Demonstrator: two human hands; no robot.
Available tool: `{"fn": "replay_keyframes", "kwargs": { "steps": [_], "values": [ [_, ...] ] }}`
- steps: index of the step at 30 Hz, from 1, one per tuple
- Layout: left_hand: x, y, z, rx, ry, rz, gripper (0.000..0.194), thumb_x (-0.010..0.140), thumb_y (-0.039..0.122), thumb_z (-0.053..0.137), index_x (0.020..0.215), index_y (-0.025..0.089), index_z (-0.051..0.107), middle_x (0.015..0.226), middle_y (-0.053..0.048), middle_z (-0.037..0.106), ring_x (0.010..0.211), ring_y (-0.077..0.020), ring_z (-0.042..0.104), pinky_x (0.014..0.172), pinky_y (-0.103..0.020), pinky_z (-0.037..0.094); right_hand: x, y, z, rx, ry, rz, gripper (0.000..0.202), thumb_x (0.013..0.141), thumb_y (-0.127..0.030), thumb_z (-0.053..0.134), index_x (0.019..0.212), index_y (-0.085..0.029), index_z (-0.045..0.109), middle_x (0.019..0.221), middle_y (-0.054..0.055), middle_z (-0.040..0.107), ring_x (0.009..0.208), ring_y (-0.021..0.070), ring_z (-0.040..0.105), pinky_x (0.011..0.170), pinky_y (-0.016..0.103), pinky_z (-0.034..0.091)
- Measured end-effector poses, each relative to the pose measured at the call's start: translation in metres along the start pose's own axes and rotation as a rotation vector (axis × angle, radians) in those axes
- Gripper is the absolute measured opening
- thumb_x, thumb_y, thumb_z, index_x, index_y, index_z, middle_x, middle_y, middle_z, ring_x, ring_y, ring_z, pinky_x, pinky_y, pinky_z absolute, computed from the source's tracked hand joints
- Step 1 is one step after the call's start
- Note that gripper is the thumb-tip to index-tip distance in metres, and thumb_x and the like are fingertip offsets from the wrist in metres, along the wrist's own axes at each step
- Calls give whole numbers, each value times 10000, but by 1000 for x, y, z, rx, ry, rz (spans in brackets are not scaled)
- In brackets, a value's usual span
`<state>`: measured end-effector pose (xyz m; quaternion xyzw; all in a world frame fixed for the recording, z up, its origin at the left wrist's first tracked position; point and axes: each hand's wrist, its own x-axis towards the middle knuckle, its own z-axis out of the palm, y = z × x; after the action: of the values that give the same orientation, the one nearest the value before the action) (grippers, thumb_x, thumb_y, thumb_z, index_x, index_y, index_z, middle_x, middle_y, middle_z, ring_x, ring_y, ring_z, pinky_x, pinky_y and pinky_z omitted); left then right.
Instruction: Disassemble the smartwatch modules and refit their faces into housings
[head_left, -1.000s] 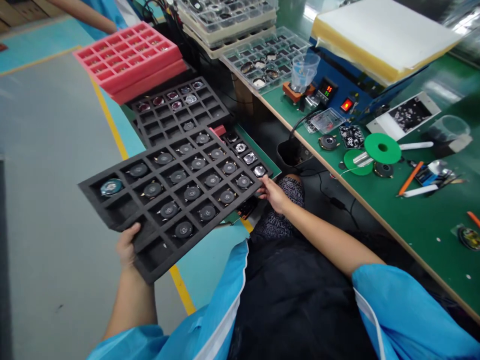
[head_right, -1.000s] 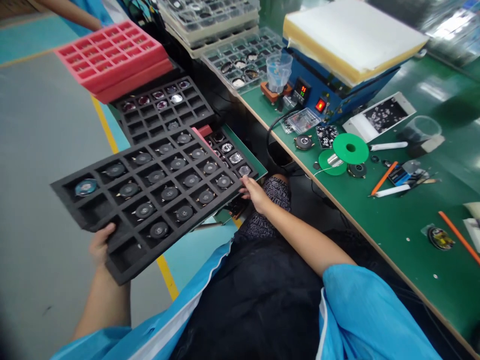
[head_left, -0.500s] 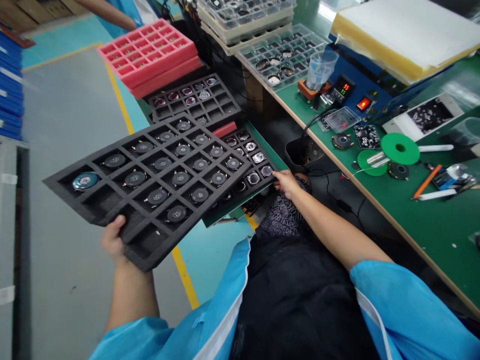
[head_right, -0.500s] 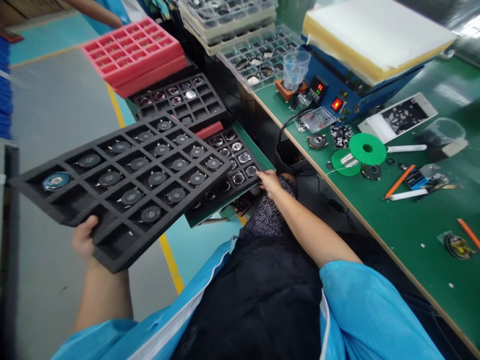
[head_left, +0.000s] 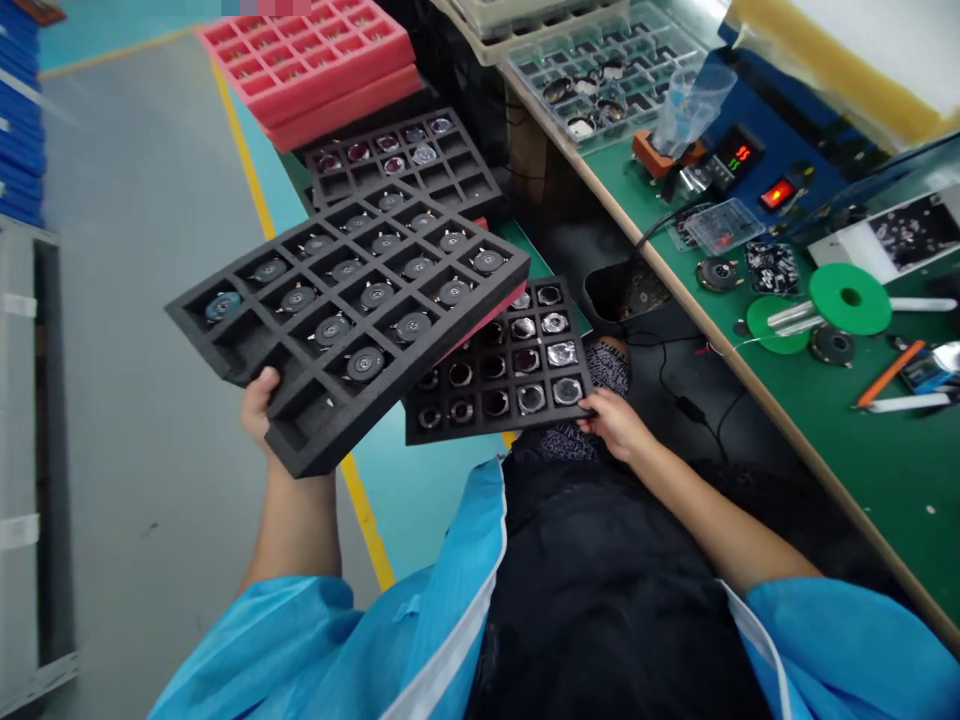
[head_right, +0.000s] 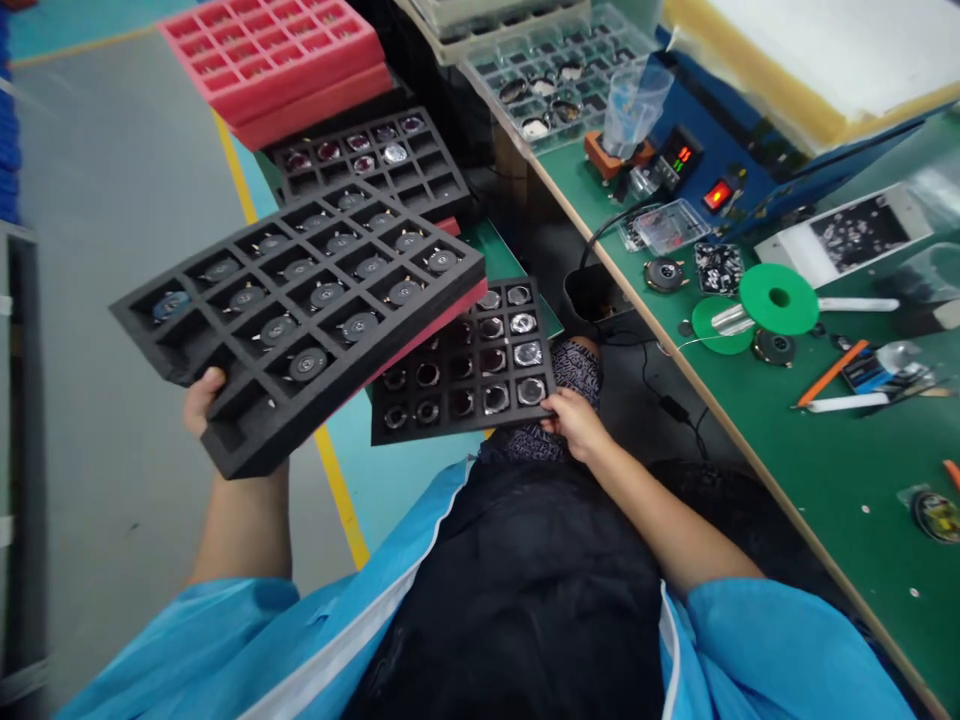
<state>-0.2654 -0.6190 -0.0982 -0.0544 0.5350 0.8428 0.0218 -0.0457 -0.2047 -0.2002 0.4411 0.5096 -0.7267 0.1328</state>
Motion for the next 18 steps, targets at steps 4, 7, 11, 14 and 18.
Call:
{"fn": "replay_keyframes", "kwargs": {
  "steps": [4, 7, 11, 14, 18],
  "values": [
    [2, -14, 3, 19, -63, -86, 505, 948, 466, 830, 1410, 265, 868, 1447, -56, 941, 1597, -433, 773, 1322, -632, 688, -33, 19, -65, 9, 69, 35, 414, 1192, -486, 824, 1469, -182, 777, 1419, 119, 794, 1191, 243, 807, 1021, 437, 749],
    [6, -26, 8, -111, -49, -50, 586, 982, 444, 728, 1503, 186, 802, 1487, -107, 925, 1515, -375, 825, 1278, -548, 707, -42, 25, -100, 28, 124, 45, 398, 1196, -489, 818, 1451, -187, 780, 1392, 112, 797, 1155, 230, 804, 988, 411, 748],
    [7, -46, 6, -160, 4, -33, 583, 1021, 445, 699, 1529, 168, 770, 1469, -113, 926, 1391, -319, 879, 1184, -420, 730, -40, 33, -116, 54, 138, 52, 396, 1194, -480, 823, 1439, -173, 776, 1352, 103, 798, 1112, 216, 803, 954, 390, 744],
    [6, -59, -5, -139, 44, -60, 578, 1019, 468, 750, 1519, 179, 767, 1435, -105, 936, 1362, -315, 890, 1218, -414, 710, -39, 36, -118, 77, 123, 46, 380, 1193, -469, 827, 1423, -170, 778, 1337, 98, 800, 1095, 209, 801, 939, 379, 742],
    [10, -73, -19, -103, 42, -128, 578, 984, 458, 779, 1490, 179, 767, 1371, -113, 951, 1315, -312, 903, 1250, -420, 690, -35, 22, -115, 112, 87, 36, 362, 1197, -456, 824, 1412, -167, 782, 1334, 98, 804, 1090, 203, 802, 933, 370, 739]
  ]
}}
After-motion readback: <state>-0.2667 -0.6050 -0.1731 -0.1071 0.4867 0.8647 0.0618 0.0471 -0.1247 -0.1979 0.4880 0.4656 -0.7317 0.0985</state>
